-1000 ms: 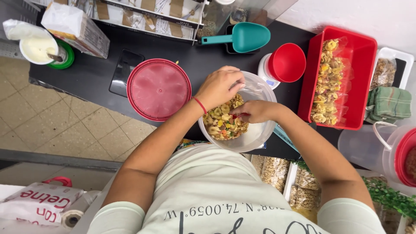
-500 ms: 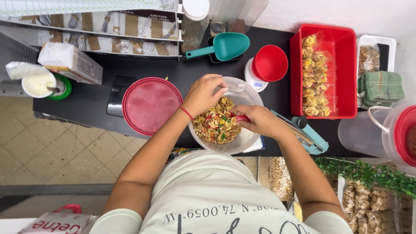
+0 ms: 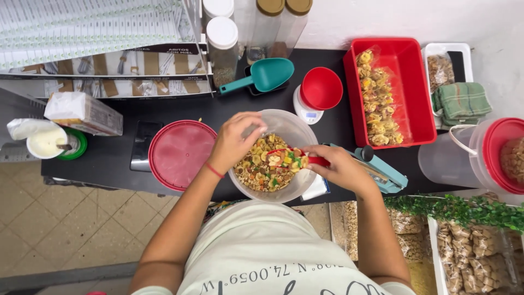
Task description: Packaging bulk snack mix into small plastic bags by scooping, weighing, and sealing them with a heat sealer.
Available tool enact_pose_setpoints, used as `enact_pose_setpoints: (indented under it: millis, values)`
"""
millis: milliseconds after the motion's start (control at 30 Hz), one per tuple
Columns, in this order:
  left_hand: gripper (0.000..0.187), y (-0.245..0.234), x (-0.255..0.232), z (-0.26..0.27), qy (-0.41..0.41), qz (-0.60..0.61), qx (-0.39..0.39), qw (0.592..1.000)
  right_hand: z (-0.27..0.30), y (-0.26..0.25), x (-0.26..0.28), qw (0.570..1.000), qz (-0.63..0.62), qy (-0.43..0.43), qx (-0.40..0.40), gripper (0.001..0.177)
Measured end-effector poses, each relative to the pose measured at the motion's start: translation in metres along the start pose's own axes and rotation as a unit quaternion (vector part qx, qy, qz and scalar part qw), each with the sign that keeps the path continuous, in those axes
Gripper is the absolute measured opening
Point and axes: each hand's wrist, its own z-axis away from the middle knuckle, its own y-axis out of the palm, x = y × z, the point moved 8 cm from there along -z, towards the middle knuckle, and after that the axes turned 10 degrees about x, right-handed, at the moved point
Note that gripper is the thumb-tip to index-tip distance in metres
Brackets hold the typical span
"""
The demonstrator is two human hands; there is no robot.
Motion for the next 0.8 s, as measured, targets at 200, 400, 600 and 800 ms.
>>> enact_pose_setpoints:
  millis: [200,400,600,800]
  values:
    - [0.005,0.001,-0.022,0.015,0.029,-0.108,0.053,0.992,0.041,-0.027,-0.006,0.997,-0.019,0.038,-0.063,0.041]
    - [0.006,0.009,-0.024,0.016,0.028,-0.101,0.072,0.992,0.057,-0.042,-0.008,0.993,-0.024,0.044,-0.104,0.041]
    - [0.007,0.013,-0.038,0.013,0.054,-0.114,0.075,0.989,0.048,-0.035,-0.005,0.995,-0.014,0.043,-0.087,0.04]
    - [0.011,0.015,-0.059,0.014,0.069,-0.159,0.083,0.981,0.035,-0.029,0.005,0.995,0.0,0.04,-0.089,0.038]
